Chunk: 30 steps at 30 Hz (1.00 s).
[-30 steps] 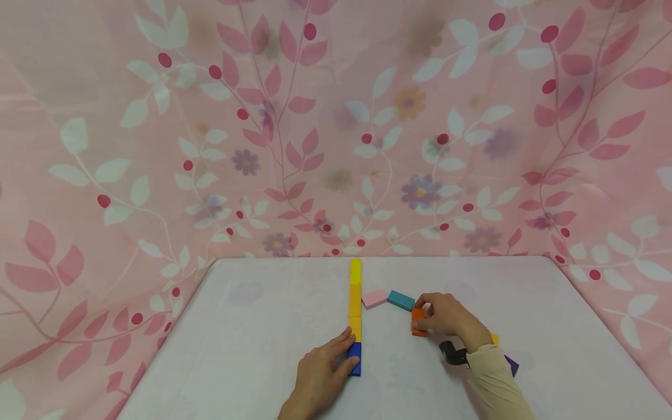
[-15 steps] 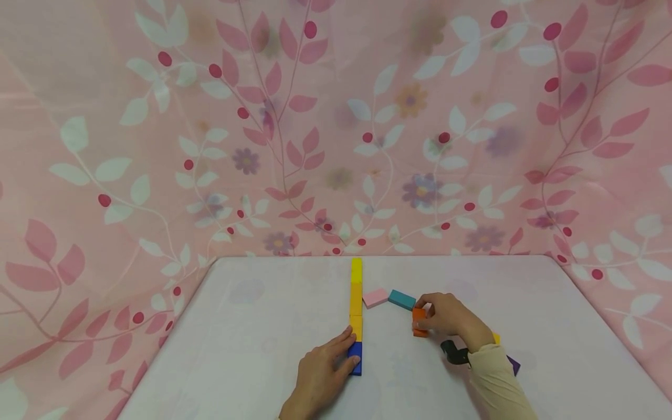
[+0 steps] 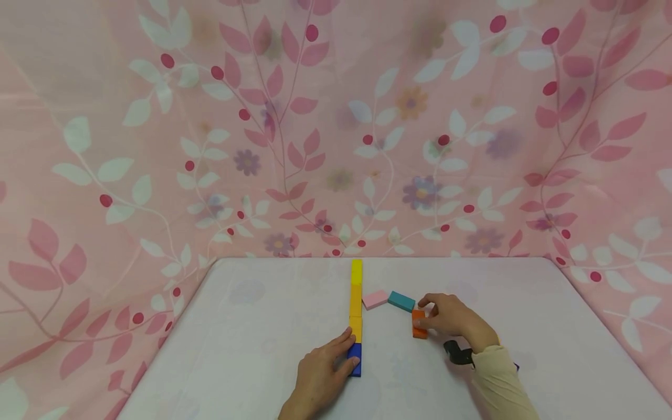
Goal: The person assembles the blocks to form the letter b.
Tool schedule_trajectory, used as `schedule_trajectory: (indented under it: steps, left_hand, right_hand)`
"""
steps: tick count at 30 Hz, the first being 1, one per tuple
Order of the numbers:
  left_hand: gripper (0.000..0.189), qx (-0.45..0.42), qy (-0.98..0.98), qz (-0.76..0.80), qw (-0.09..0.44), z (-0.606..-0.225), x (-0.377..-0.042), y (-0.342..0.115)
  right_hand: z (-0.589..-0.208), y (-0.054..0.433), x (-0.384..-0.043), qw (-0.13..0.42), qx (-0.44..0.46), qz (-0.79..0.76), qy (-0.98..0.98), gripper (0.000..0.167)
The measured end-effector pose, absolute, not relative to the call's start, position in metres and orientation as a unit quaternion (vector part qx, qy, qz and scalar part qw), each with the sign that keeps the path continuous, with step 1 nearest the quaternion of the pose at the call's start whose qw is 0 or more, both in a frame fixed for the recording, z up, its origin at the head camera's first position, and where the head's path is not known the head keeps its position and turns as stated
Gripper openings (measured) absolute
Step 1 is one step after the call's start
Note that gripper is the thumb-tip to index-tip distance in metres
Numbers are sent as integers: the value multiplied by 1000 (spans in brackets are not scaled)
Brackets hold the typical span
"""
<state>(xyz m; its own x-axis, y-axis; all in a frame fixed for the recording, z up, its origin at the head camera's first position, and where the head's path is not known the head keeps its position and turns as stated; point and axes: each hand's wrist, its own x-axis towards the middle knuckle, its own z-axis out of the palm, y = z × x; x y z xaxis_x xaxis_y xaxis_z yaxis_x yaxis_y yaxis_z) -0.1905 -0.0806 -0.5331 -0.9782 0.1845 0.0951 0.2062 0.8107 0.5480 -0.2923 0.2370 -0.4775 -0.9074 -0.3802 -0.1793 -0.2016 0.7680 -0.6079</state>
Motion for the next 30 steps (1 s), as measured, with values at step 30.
schedule_trajectory:
  steps: [30]
  left_hand:
    - [47,-110,-951,-288,25,-537,-191,-85]
  right_hand:
    - [-513,366,-211,85,-121,-269,952,49]
